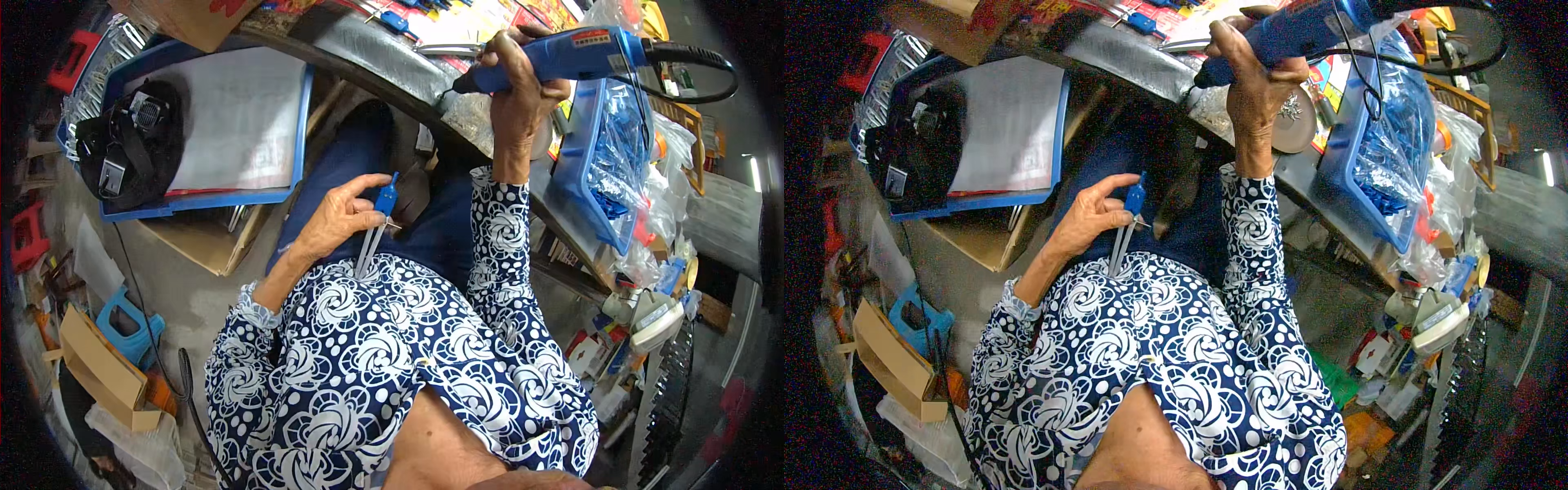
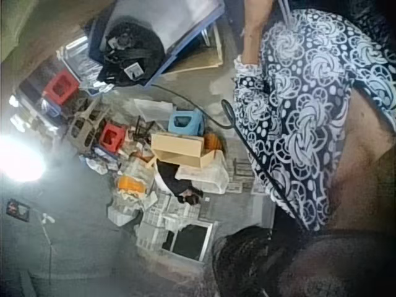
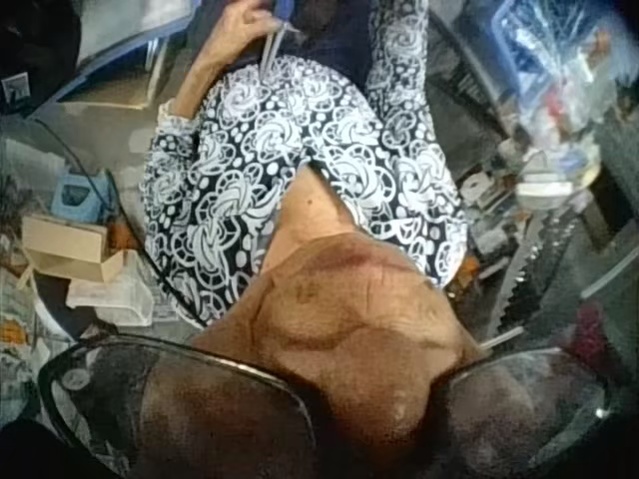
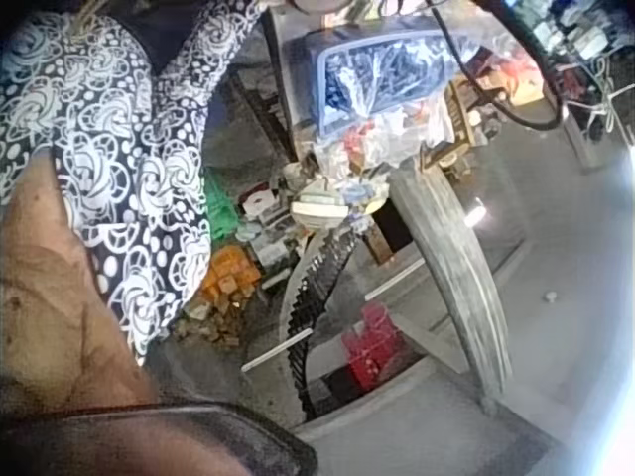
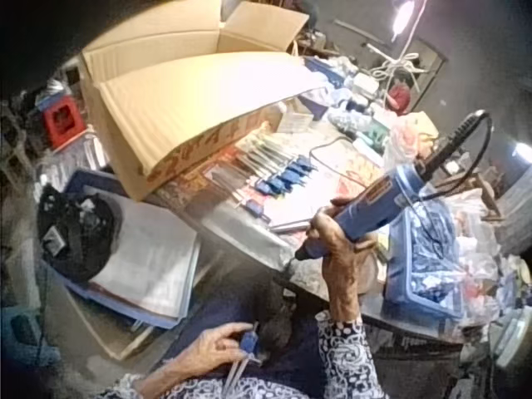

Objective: Assembling small electronic components and parts using a handheld tool at a workbench.

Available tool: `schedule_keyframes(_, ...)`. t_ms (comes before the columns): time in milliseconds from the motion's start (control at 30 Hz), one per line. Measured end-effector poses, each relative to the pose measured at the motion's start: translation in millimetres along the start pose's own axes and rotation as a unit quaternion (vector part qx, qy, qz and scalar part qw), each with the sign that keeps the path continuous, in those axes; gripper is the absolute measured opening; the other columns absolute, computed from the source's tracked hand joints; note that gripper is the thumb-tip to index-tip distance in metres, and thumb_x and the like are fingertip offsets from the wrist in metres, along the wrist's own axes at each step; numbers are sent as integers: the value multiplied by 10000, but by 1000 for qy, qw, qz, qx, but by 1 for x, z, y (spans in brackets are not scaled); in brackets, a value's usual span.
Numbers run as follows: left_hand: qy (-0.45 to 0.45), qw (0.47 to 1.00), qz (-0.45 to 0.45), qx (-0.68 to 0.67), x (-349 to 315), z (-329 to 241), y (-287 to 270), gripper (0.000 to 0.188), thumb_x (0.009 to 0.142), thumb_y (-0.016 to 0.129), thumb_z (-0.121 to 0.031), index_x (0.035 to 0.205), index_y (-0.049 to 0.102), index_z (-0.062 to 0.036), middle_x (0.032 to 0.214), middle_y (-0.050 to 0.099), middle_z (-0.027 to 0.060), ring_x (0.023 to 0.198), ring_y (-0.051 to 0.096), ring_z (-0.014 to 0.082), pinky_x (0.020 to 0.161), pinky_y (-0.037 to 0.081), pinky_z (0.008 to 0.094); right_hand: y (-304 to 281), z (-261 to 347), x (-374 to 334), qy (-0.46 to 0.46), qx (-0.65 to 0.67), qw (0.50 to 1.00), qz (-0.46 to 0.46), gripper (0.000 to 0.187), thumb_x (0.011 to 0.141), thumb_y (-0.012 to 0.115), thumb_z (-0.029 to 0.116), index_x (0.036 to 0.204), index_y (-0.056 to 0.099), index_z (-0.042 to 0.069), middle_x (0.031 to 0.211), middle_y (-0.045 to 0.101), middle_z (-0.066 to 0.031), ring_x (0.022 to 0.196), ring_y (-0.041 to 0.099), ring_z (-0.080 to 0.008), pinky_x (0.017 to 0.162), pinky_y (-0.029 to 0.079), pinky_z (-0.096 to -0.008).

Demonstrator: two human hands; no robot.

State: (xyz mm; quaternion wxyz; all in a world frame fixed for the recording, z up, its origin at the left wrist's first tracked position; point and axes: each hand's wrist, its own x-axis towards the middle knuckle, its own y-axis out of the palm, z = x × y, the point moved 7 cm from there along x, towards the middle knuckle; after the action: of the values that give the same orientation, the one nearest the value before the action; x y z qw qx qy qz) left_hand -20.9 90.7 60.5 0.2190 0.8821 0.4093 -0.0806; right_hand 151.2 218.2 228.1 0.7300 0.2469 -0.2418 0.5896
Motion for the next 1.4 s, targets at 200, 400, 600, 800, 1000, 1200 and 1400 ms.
schedule_keyframes(200,-32,944,-70,-320,-5,13,14,253,790,579,-110,981,491,30,756,595,111,559,572,164,478,468,246,-9,-2,-7,45,23,998,-41,260,712,609,-20,941,503,-81,726,554,-110,605,563,-169,580,487,-291)
schedule_keyframes(400,103,971,-120,-179,34,-43,-6,263,820,541,-163,987,453,20,709,586,99,525,512,94,422,383,193,-6,6,0,90,91,989,-70,209,746,586,21,949,582,-26,670,571,-92,704,567,-150,633,458,-258)
schedule_keyframes(600,110,980,-149,-79,76,-66,-17,290,794,578,-164,933,465,64,704,586,119,539,540,122,468,436,224,-4,9,-2,89,129,984,-79,221,746,585,42,932,491,-31,694,541,-88,558,535,-156,525,443,-252)
schedule_keyframes(800,94,983,-155,-38,90,-73,-14,248,783,594,-164,855,507,57,664,582,110,518,556,135,450,448,228,1,5,-7,121,97,985,-82,236,755,580,48,960,478,-7,690,527,-72,562,525,-149,526,432,-235)
schedule_keyframes(1000,85,975,-191,-68,98,-70,-13,162,776,589,-86,789,472,26,637,554,107,504,542,134,393,427,233,11,17,-5,147,110,980,-71,234,730,606,55,925,490,-5,676,528,-79,572,537,-141,513,440,-228)
schedule_keyframes(1200,68,976,-198,-65,100,-69,-9,146,774,578,-53,793,454,22,647,547,106,495,527,125,376,404,222,12,21,-3,104,78,990,-45,208,719,621,68,873,504,-9,632,535,-73,507,535,-142,478,444,-232)
schedule_keyframes(1400,68,978,-187,-70,105,-67,-6,157,770,584,-60,805,455,21,647,549,106,496,528,121,378,410,221,3,13,0,79,77,993,-46,193,717,626,59,857,512,-10,635,546,-74,503,538,-130,473,445,-235)
